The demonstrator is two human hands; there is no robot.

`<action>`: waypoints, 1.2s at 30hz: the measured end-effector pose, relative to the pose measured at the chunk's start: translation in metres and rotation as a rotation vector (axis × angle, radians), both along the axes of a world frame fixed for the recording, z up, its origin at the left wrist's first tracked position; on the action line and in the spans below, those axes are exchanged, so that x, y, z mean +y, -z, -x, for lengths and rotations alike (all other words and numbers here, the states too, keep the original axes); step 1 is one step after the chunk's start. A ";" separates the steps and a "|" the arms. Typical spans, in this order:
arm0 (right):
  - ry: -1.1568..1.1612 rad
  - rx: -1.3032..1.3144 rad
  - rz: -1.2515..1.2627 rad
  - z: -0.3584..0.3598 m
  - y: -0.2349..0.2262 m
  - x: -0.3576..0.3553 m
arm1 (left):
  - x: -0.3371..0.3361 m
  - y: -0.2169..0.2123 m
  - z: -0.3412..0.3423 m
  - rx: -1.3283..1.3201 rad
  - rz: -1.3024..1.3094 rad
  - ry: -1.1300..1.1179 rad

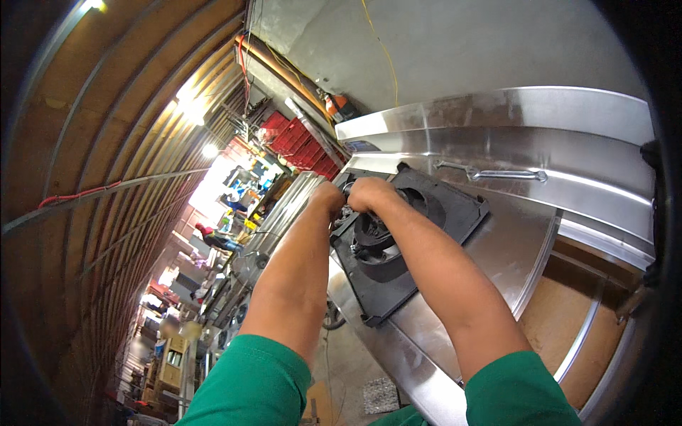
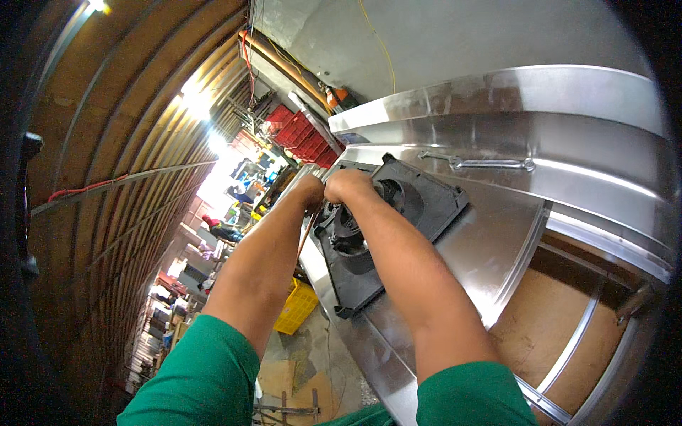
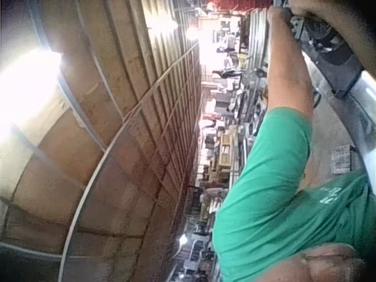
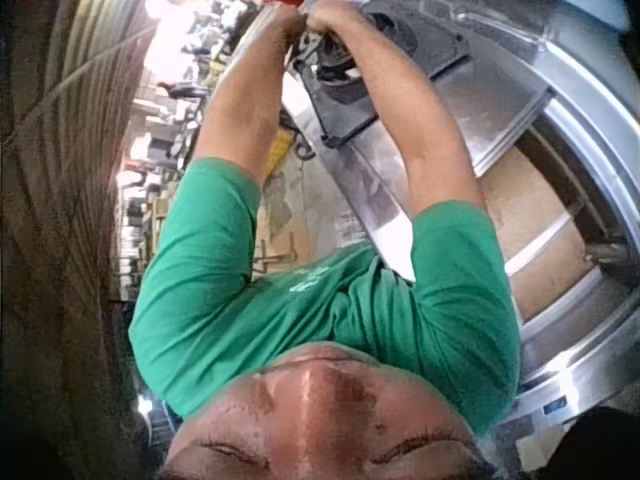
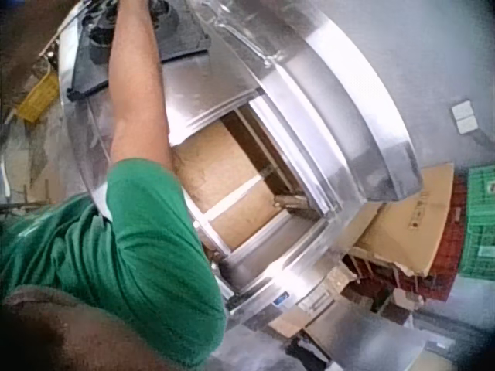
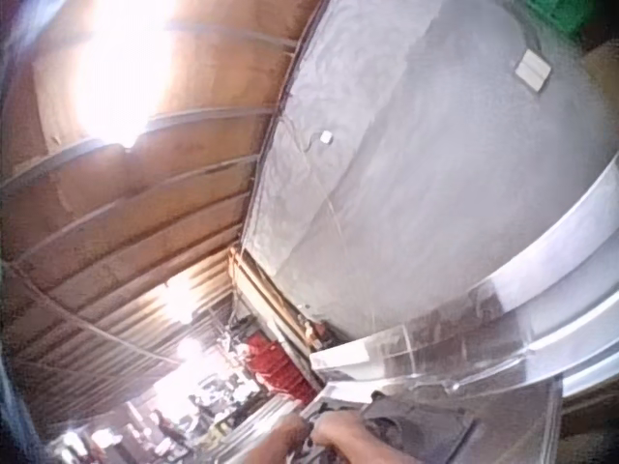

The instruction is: The person installs a gas stove burner assembly onto a stainless steel cooktop. They place the burner grate, connect a copper gas line using a wrench, secure the assembly with a hammer, and then use a power drill to fasten screws into the cooktop surface.

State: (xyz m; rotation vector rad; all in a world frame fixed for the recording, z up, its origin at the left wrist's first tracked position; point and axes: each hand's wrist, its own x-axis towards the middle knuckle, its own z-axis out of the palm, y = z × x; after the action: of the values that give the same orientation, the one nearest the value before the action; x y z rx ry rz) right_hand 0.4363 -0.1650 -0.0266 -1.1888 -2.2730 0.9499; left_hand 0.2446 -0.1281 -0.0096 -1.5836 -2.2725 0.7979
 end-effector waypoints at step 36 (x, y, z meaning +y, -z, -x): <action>-0.009 0.089 -0.030 0.000 0.004 -0.005 | -0.033 -0.012 -0.027 0.056 -0.004 0.004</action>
State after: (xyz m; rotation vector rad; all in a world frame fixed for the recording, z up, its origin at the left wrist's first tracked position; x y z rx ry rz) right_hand 0.4363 -0.1696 -0.0304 -1.1024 -2.2170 0.9492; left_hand 0.2712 -0.1611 0.0024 -1.5432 -2.2302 0.8253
